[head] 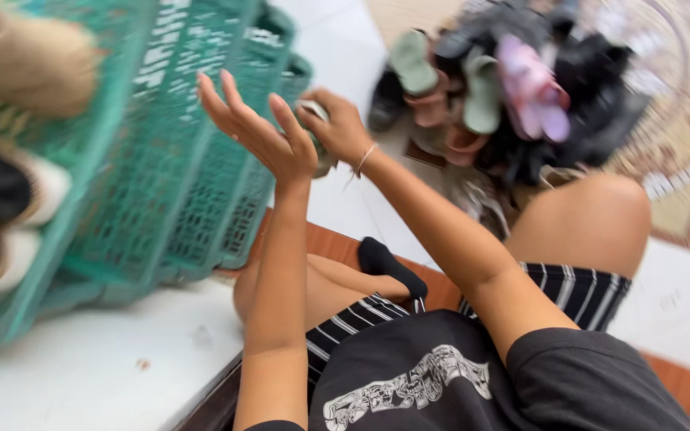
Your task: The person sits on the floor and wipes various shoes with a cloth, including sneakers, sandals, and flats. They pick up each shoe, wipe it, and place it into a green plastic crate.
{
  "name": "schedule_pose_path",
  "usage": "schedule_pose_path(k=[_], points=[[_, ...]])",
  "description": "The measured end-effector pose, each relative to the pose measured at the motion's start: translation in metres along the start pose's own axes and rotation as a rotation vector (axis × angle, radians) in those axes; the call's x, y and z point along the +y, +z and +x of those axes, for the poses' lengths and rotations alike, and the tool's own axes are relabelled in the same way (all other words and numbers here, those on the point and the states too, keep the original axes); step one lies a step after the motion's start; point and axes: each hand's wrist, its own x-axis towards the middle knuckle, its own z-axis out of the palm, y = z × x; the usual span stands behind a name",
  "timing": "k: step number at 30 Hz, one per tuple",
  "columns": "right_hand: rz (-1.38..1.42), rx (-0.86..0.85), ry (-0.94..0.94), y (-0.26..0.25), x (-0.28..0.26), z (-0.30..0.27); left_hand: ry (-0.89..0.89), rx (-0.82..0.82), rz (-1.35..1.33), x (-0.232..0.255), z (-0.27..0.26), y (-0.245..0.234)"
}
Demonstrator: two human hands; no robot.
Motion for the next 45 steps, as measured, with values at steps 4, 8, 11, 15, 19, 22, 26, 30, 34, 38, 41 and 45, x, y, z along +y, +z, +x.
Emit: schedule_pose_path(k=[4, 8, 11, 15, 19, 22, 26, 30, 34, 38, 41, 45], points=[[-0.093, 0.061, 0.368, -0.067, 0.103, -0.115, -0.081, -0.367, -0.105, 0.027, -0.115, 0.071], [-0.391, -0.083, 0.796, -0.139, 0.188, -0.21, -0.238, -0.797, -0.027, 0.026, -0.225, 0.123], [-0.65, -0.235, 0.998, -0.18, 0.207, -0.268, -0.295, -1.07, 0.013, 0.02, -0.286, 0.144], [-0.715, 0.435, 1.045, -0.231, 0.194, -0.3, -0.274, -1.226, 0.027, 0.02, -0.326, 0.168], [-0.652, 0.471, 1.063, -0.285, 0.201, -0.304, -0.239, -1.197, -0.007, 0.034, -0.352, 0.181], [-0.612, 0.327, 1.107, -0.317, 0.233, -0.301, -0.263, -1.216, -0.049, 0.05, -0.372, 0.183], [-0.589, 0.391, 0.781, -0.356, 0.274, -0.318, -0.238, -1.272, -0.1, 0.071, -0.405, 0.171], [-0.553, 0.409, 0.863, -0.412, 0.276, -0.352, -0.264, -1.302, -0.103, 0.072, -0.417, 0.165], [-0.784, -0.282, 1.386, -0.439, 0.255, -0.391, -0.345, -1.361, -0.092, 0.084, -0.417, 0.184], [-1.004, -0.62, 1.566, -0.374, 0.25, -0.428, -0.275, -1.316, -0.196, 0.103, -0.414, 0.187], [-1.148, -0.345, 1.475, -0.342, 0.258, -0.444, -0.319, -1.326, -0.232, 0.111, -0.408, 0.183], [-1.127, -0.235, 1.352, -0.366, 0.266, -0.444, -0.272, -1.279, -0.273, 0.105, -0.403, 0.175]])
